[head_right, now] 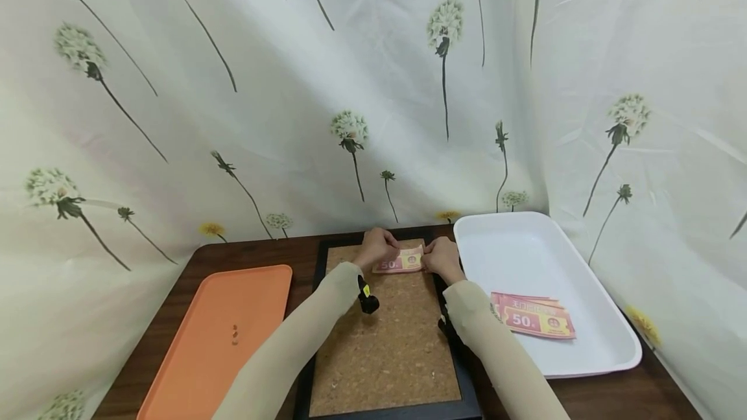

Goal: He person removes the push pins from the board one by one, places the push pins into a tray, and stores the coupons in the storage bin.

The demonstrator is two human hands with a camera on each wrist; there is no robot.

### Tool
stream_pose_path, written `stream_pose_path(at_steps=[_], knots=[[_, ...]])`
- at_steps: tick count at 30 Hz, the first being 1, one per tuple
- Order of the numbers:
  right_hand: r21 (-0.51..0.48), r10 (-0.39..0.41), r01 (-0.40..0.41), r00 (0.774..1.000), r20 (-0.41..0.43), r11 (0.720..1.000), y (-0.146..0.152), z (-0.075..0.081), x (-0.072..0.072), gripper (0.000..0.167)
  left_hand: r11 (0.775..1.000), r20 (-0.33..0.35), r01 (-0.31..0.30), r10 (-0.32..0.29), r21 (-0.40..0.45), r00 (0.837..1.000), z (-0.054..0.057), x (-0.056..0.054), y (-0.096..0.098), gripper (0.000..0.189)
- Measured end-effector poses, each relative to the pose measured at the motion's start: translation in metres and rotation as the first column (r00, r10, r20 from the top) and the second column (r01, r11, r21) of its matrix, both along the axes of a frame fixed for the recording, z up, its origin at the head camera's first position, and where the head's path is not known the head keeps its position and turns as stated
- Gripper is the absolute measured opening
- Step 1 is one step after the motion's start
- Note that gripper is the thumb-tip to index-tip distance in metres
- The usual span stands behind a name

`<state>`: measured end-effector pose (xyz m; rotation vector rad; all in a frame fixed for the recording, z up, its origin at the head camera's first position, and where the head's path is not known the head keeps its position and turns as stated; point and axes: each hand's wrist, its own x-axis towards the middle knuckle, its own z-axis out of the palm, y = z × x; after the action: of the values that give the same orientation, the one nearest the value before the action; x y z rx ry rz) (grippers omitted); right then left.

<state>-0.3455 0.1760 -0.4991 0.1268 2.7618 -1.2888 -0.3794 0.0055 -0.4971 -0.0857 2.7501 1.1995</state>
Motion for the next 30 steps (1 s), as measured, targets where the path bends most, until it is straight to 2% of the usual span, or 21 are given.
stream_pose_path(at_steps=[7,15,23,30], knots=[[-0.003,-0.002,0.002,1.000,0.018,1.000,-0.0007,0.0018,-0.0017,0.021,1.000,0.012,-0.003,0.003,-0.016,1.000,0.0027,0.0001,0.0012,0.005],[-0.021,0.009,-0.009,1.000,0.006,1.000,0.0011,0.0032,0.0017,0.021,0.998,-0.043,0.037,-0.039,-0.052,0.998,0.0012,0.0019,0.0010,0.004],[-0.022,-0.001,0.002,1.000,0.022,1.000,0.0006,0.0015,0.0005,0.022,0.997,-0.076,0.031,-0.037,-0.074,0.996,-0.0014,0.0045,0.0013,0.004],[-0.025,0.000,0.001,1.000,0.024,1.000,0.0011,0.0010,-0.0019,0.022,0.998,-0.091,0.018,-0.023,-0.055,0.996,-0.0056,0.0040,0.0006,0.004]])
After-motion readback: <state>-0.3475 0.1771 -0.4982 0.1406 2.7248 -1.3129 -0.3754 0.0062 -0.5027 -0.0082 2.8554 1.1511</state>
